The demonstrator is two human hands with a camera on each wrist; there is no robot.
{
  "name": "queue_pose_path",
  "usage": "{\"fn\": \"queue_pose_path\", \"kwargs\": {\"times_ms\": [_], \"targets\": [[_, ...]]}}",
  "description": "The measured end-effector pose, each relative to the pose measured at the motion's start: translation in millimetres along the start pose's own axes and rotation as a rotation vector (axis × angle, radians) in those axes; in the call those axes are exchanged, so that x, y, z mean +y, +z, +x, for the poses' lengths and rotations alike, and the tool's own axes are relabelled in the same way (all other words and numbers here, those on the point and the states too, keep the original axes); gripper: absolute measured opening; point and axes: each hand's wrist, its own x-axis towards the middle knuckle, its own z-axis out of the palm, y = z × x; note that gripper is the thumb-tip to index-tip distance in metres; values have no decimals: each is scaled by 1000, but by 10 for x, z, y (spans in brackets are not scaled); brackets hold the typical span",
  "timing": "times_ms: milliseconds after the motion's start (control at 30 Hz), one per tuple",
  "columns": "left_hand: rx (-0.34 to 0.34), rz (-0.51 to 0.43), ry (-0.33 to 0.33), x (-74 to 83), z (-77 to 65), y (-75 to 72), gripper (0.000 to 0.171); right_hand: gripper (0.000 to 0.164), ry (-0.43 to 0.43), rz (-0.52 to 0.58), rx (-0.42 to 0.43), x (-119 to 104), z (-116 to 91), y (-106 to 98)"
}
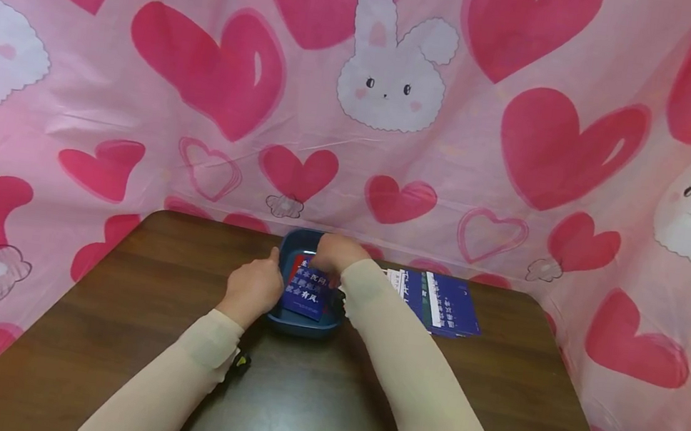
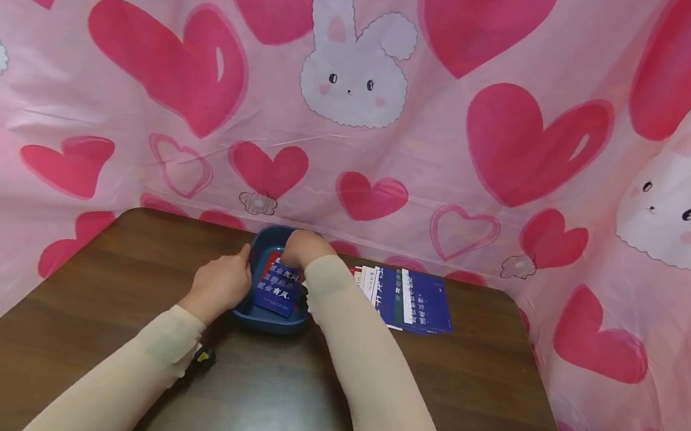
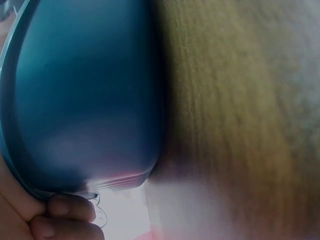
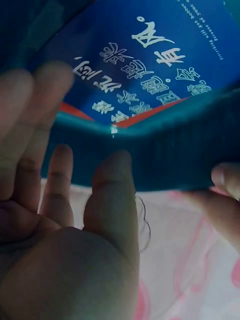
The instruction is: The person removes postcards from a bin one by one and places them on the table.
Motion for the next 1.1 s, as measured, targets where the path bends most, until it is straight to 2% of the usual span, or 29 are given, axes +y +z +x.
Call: {"fn": "queue_pose_path", "kwargs": {"times_ms": [67,200,300,367,667,867,1000,1067,1100], "targets": [[7,7,1,3,-1,3,63,25,30,-66,6,-31,89,42],[9,4,7,10,-8,3,63,20,96,-199,1,37,418,216],[14,-2,12,18,-17,1,63,24,123,-258,-23,100,619,344],[20,-2,17,21,-22,2,63,32,114,-270,-22,121,675,402],[31,4,15,19,-17,1,62,80,66,-204,34,72,702,514],[32,15,4,13,-10,-1,62,106,74,-172,85,31,608,501],[25,12,6,1,-10,-2,63,113,97,-151,80,38,573,441],[20,10,7,2,-9,0,64,109,99,-147,100,70,591,419],[19,9,5,5,-10,0,64,104,92,-135,120,66,536,399]]}}
